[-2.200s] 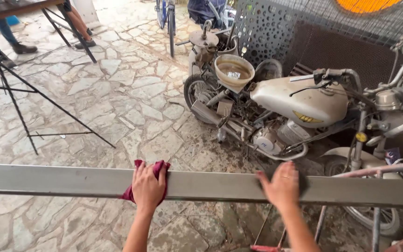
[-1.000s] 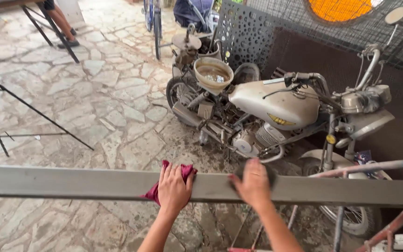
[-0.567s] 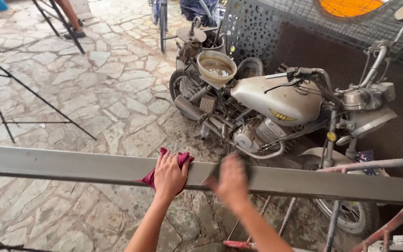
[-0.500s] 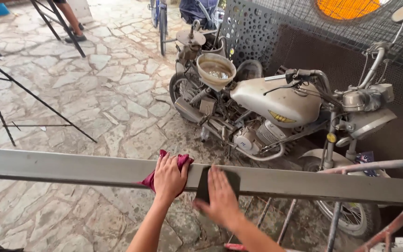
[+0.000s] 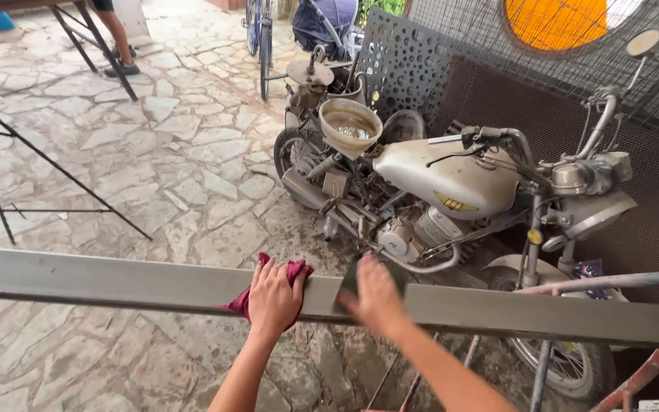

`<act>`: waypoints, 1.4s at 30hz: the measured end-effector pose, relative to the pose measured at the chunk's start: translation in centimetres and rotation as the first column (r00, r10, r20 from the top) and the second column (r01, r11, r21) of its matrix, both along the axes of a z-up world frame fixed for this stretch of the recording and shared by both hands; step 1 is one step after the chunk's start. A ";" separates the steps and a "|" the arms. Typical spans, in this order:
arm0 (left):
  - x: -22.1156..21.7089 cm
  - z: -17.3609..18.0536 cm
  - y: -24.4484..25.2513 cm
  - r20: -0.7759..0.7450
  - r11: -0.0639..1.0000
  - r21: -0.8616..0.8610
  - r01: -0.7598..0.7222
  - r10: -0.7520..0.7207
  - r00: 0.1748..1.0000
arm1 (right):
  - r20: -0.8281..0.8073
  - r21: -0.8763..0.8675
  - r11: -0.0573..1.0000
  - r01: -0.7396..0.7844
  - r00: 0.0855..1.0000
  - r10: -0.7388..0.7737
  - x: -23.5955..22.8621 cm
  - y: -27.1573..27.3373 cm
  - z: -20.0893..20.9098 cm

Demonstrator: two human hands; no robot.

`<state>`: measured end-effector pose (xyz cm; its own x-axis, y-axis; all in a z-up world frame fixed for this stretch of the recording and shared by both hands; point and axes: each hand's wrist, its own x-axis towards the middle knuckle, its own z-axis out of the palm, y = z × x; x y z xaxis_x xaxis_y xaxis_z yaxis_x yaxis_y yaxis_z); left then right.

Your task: Sanding and wiping down a long metal beam placed on stands to prepare its surface.

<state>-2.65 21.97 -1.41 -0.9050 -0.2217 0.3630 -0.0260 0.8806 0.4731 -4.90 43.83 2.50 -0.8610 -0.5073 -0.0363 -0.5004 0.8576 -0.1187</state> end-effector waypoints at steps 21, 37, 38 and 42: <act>-0.7 -2.6 0.0 -0.142 0.996 -0.046 0.078 -0.084 0.986 | -0.055 0.011 0.974 -0.227 0.972 0.227 1.6 -3.0 -1.0; 0.1 -0.6 -0.2 -0.133 0.995 -0.014 0.101 -0.102 0.986 | 0.036 0.184 0.978 0.099 0.994 -0.108 5.0 -5.5 1.5; 0.0 -0.5 -0.3 -0.137 0.995 -0.019 0.102 -0.103 0.985 | 0.032 0.180 0.979 0.101 0.994 -0.108 4.3 -4.2 0.6; 0.1 -0.9 0.0 -0.092 0.998 -0.024 0.063 -0.065 0.994 | -0.186 0.050 0.960 0.274 0.947 -0.261 -0.2 1.4 -2.3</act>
<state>-2.56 21.92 -2.30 -0.8792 -0.1562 0.4502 0.0737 0.8889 0.4522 -5.15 45.27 0.16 -0.9608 -0.2590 0.0985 -0.2583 0.9659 0.0196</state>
